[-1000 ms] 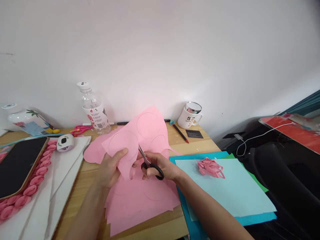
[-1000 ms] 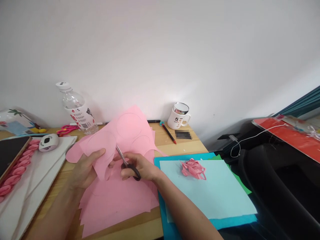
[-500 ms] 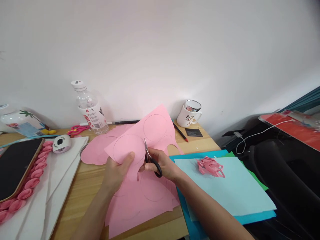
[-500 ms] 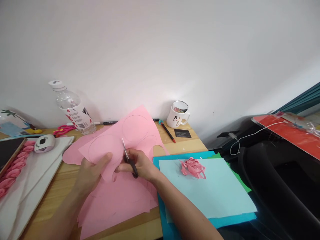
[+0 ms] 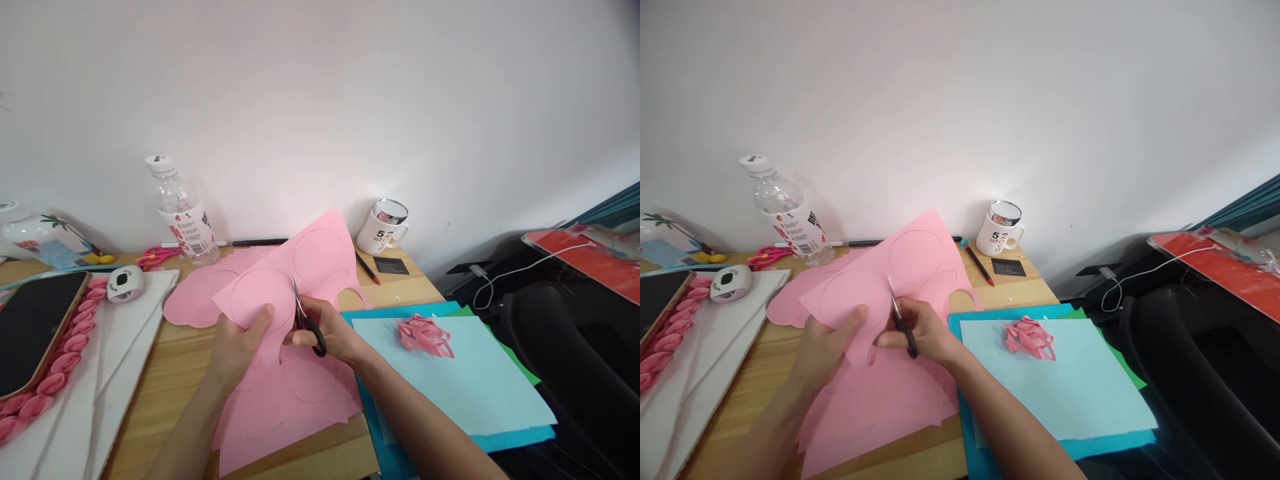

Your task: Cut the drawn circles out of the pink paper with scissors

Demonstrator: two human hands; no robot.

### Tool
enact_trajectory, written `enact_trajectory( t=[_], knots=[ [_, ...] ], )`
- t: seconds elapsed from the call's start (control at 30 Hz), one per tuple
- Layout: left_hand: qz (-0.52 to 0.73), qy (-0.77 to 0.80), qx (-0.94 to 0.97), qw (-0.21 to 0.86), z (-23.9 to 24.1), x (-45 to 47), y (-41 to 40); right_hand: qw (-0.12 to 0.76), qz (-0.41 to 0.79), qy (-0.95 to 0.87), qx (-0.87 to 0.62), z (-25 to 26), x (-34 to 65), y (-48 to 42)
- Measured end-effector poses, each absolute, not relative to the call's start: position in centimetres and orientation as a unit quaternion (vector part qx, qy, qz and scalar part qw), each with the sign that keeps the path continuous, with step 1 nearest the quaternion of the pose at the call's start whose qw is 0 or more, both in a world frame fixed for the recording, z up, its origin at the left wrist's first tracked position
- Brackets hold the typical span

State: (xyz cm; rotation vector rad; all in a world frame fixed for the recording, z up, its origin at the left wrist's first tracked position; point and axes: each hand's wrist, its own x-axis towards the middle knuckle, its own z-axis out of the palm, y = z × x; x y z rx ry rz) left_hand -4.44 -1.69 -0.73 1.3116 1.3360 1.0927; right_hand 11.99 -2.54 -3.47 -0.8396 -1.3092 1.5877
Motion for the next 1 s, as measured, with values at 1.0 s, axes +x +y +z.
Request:
enact_trajectory(
  t=[1.0],
  knots=[
    [0.456,0.531,0.518,0.491,-1.06,-4.7,-1.57,0.446,0.651,-0.514,-0.337,-3.14,11.61,-2.63]
  ],
)
